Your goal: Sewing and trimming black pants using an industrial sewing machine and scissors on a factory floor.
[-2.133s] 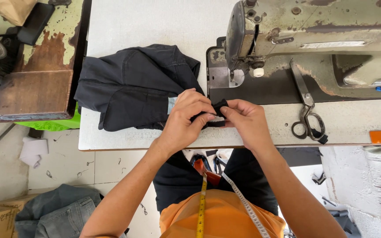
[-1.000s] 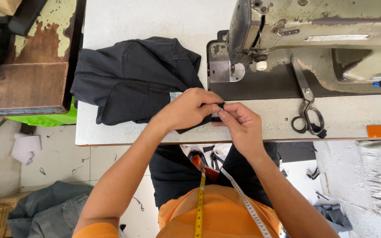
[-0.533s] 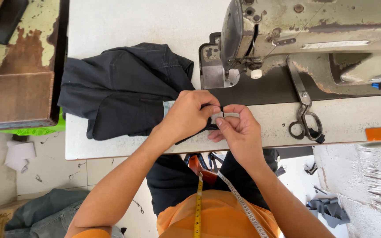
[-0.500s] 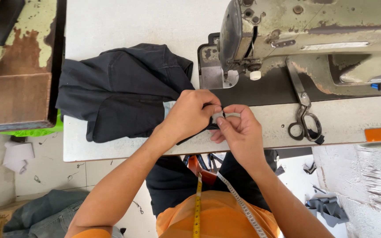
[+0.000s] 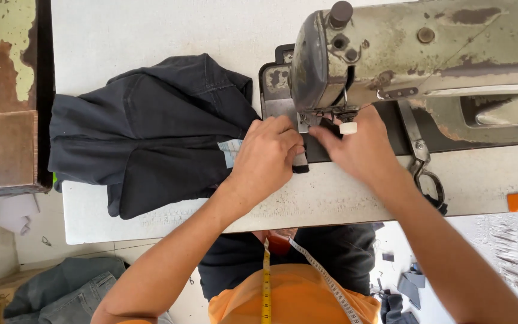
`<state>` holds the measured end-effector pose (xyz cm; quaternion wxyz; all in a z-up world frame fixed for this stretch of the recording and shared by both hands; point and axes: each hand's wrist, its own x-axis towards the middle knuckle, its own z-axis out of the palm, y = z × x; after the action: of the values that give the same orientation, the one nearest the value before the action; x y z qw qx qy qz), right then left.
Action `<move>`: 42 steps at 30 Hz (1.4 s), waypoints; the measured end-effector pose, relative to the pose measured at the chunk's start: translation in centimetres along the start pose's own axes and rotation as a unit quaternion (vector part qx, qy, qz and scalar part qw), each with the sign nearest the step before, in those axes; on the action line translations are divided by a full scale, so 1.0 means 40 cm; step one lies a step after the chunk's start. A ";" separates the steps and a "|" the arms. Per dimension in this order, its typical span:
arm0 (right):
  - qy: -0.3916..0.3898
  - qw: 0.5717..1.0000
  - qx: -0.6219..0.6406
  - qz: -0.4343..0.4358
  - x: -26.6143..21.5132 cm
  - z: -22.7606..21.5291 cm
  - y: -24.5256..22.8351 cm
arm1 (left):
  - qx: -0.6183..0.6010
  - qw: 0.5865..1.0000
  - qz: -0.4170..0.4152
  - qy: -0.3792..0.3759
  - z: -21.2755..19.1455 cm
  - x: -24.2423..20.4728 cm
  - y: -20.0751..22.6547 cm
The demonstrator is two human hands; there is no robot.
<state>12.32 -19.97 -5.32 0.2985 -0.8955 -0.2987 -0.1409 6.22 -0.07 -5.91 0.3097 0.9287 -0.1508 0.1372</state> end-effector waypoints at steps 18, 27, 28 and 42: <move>-0.069 0.989 -0.132 -0.013 -0.054 -0.005 -0.015 | -0.014 1.000 -0.018 0.010 0.011 0.004 -0.002; -0.057 0.984 -0.112 -0.127 -0.171 -0.017 -0.136 | 0.095 0.995 0.005 0.036 -0.025 0.023 0.035; -0.059 0.983 -0.109 -0.136 -0.167 -0.018 -0.135 | 0.106 0.994 -0.001 0.039 -0.032 0.030 0.036; -0.102 0.972 -0.178 -0.115 -0.127 -0.057 -0.152 | 0.077 0.996 0.004 -0.038 -0.080 0.049 0.052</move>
<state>4.43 -19.75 -2.99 0.0846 -0.9035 -0.3985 -0.1331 6.74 -0.06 -1.63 0.2305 0.9539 -0.1550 0.1140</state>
